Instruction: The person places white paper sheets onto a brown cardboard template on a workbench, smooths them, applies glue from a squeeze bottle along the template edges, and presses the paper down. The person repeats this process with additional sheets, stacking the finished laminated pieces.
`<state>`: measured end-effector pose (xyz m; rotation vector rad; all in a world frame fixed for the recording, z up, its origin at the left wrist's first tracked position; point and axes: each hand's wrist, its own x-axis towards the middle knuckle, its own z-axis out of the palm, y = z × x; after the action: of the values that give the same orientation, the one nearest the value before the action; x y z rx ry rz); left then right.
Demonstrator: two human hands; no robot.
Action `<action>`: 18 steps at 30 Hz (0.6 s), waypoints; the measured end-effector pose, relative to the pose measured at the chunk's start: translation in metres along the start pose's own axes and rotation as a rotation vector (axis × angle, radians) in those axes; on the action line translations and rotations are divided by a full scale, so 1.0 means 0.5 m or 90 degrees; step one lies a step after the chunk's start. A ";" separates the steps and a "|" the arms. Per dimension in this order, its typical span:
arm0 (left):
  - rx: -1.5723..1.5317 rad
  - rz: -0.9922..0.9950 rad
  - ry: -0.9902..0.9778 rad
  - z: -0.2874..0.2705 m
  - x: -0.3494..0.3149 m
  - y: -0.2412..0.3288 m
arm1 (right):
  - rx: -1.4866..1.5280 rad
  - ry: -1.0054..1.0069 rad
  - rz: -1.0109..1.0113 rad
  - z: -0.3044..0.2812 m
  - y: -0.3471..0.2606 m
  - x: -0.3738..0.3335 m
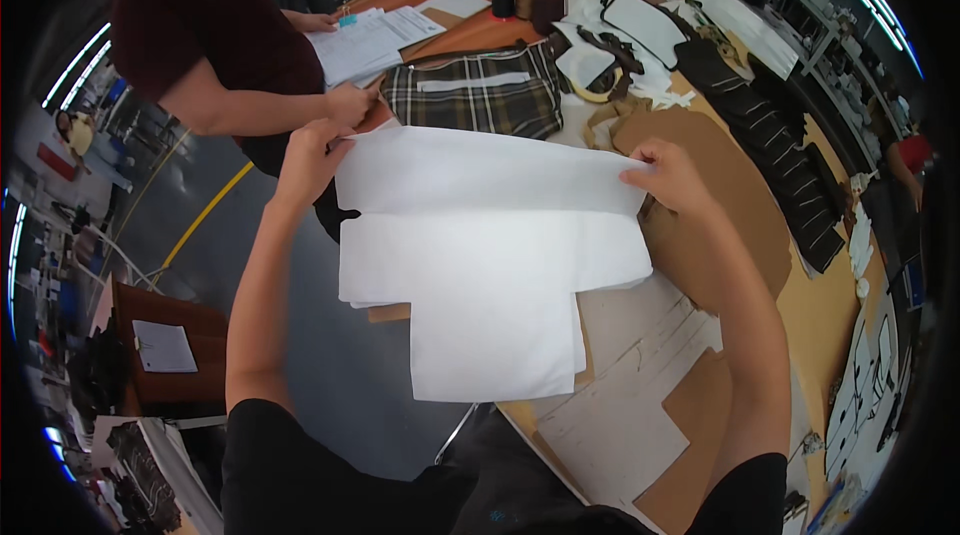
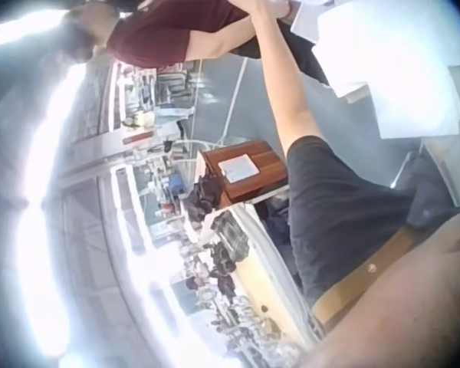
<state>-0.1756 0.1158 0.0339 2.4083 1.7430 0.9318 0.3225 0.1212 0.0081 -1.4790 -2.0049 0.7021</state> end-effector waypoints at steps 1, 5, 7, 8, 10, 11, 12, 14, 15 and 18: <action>0.018 0.021 0.031 0.007 0.030 -0.003 | -0.015 0.052 0.000 -0.013 -0.002 0.024; 0.090 0.075 0.168 0.011 0.153 0.012 | -0.072 0.253 -0.025 -0.072 -0.019 0.116; 0.081 0.084 0.250 -0.003 0.188 0.020 | -0.084 0.340 -0.039 -0.104 -0.046 0.143; 0.068 0.097 0.290 -0.013 0.201 0.023 | -0.100 0.393 -0.050 -0.121 -0.062 0.149; 0.050 0.112 0.343 -0.025 0.212 0.033 | -0.135 0.465 -0.081 -0.143 -0.078 0.158; 0.045 0.115 0.362 -0.033 0.214 0.039 | -0.145 0.482 -0.096 -0.155 -0.080 0.161; 0.039 0.118 0.364 -0.034 0.214 0.049 | -0.160 0.497 -0.106 -0.168 -0.079 0.160; 0.027 0.135 0.376 -0.040 0.212 0.067 | -0.170 0.517 -0.112 -0.186 -0.080 0.155; 0.023 0.147 0.384 -0.048 0.208 0.073 | -0.130 0.505 -0.100 -0.185 -0.088 0.144; -0.024 0.160 0.365 -0.064 0.148 0.091 | -0.037 0.475 -0.064 -0.163 -0.096 0.068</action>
<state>-0.1376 0.1532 0.1094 2.5404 1.5339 1.8166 0.3382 0.1486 0.1033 -1.3820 -1.5032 0.0179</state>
